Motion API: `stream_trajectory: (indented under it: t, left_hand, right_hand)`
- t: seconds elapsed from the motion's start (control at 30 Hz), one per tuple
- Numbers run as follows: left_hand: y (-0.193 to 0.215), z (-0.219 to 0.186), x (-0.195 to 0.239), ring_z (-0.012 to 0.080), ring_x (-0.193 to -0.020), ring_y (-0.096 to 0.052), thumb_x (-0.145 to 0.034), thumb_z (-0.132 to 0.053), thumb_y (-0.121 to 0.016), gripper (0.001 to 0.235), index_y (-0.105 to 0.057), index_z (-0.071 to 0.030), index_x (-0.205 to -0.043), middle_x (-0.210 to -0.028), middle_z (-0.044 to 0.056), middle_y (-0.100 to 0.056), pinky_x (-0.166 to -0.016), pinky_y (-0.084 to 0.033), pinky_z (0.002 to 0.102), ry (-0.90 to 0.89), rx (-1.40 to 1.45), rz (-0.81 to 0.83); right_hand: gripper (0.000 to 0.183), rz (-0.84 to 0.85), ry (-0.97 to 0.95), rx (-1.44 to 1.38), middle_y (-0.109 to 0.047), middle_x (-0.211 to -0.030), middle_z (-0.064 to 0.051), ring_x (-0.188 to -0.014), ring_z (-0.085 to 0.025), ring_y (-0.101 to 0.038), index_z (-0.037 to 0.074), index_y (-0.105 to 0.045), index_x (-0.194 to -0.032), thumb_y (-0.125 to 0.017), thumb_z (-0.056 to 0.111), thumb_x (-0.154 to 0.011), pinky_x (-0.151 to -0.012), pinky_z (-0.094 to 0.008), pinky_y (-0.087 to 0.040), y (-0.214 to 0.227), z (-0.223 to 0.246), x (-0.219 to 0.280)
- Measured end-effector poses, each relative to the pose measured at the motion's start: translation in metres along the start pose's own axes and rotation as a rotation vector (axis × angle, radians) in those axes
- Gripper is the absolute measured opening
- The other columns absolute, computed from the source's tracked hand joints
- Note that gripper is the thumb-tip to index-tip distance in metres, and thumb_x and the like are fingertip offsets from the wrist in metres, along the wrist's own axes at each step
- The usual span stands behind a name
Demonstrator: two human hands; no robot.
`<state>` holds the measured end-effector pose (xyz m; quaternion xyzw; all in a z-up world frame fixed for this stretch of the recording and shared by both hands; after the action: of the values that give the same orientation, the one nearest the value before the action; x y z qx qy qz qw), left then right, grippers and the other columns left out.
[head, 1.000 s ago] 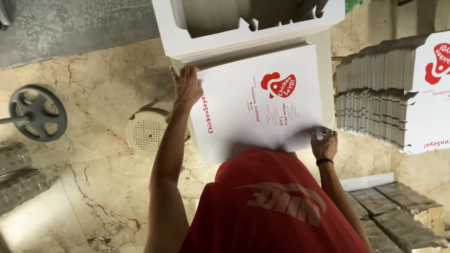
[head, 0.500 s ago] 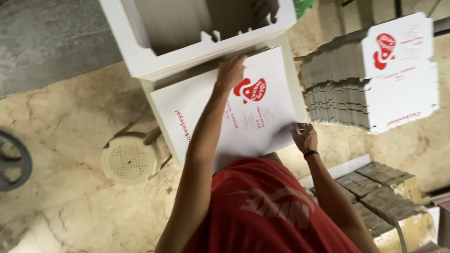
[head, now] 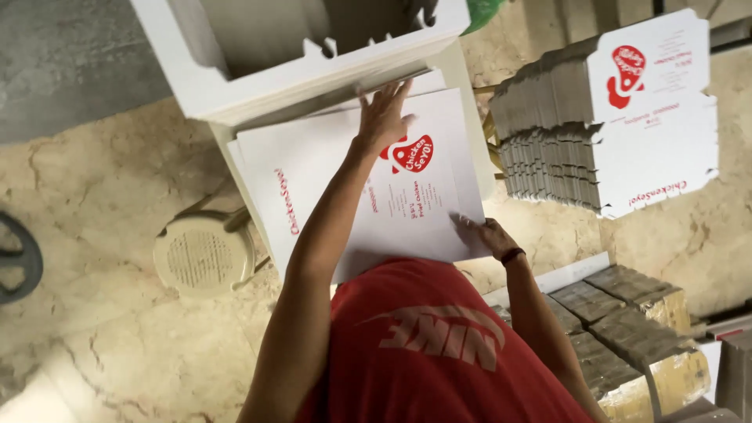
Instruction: Removing the perforated excess strips from flat cardboard box templates and stacking them.
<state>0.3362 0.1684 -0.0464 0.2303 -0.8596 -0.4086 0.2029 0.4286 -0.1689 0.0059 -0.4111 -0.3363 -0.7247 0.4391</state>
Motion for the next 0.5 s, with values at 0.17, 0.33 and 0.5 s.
stream_trajectory:
  t: [0.17, 0.33, 0.5]
  left_hand:
    - [0.036, 0.037, 0.171, 0.0458, -0.152, -0.023, -0.102, -0.03, -0.066, 0.07, -0.033, -0.014, -0.163, -0.165, 0.022, -0.027, -0.116, -0.015, 0.076, 0.372, 0.015, -0.332]
    - [-0.042, 0.106, 0.361, 0.0488, -0.131, -0.043, -0.1, -0.038, -0.059, 0.053, -0.042, -0.011, -0.143, -0.14, 0.025, -0.046, -0.107, -0.029, 0.072, 0.96, 0.225, -0.396]
    - [-0.095, 0.11, 0.441, 0.0383, -0.131, -0.058, -0.097, -0.051, -0.055, 0.069, -0.036, -0.024, -0.157, -0.143, 0.015, -0.059, -0.106, -0.048, 0.061, 1.311, 0.241, -0.137]
  right_hand:
    - [0.065, -0.036, 0.096, 0.184, -0.074, -0.105, -0.03, -0.106, -0.041, -0.072, -0.005, -0.074, -0.118, -0.069, 0.054, -0.093, -0.094, -0.049, -0.055, 0.017, -0.015, 0.0]
    - [0.065, 0.061, 0.105, 0.108, -0.071, -0.104, -0.029, -0.098, -0.034, -0.069, -0.007, -0.069, -0.122, -0.075, 0.048, -0.088, -0.088, -0.045, -0.054, 0.006, -0.025, -0.011]
    - [0.076, 0.183, -0.017, 0.241, -0.067, -0.127, -0.031, -0.117, -0.038, -0.065, -0.003, -0.064, -0.138, -0.072, 0.055, -0.09, -0.1, -0.052, -0.052, 0.003, -0.015, 0.001]
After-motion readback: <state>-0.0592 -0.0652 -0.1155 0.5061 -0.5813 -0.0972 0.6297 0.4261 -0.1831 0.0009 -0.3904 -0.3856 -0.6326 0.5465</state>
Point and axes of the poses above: each hand's wrist, its own x-axis away from the middle knuckle, its own y-axis out of the back of the hand, z = x × y, the point moved 1 cm from there along -x, towards the middle knuckle
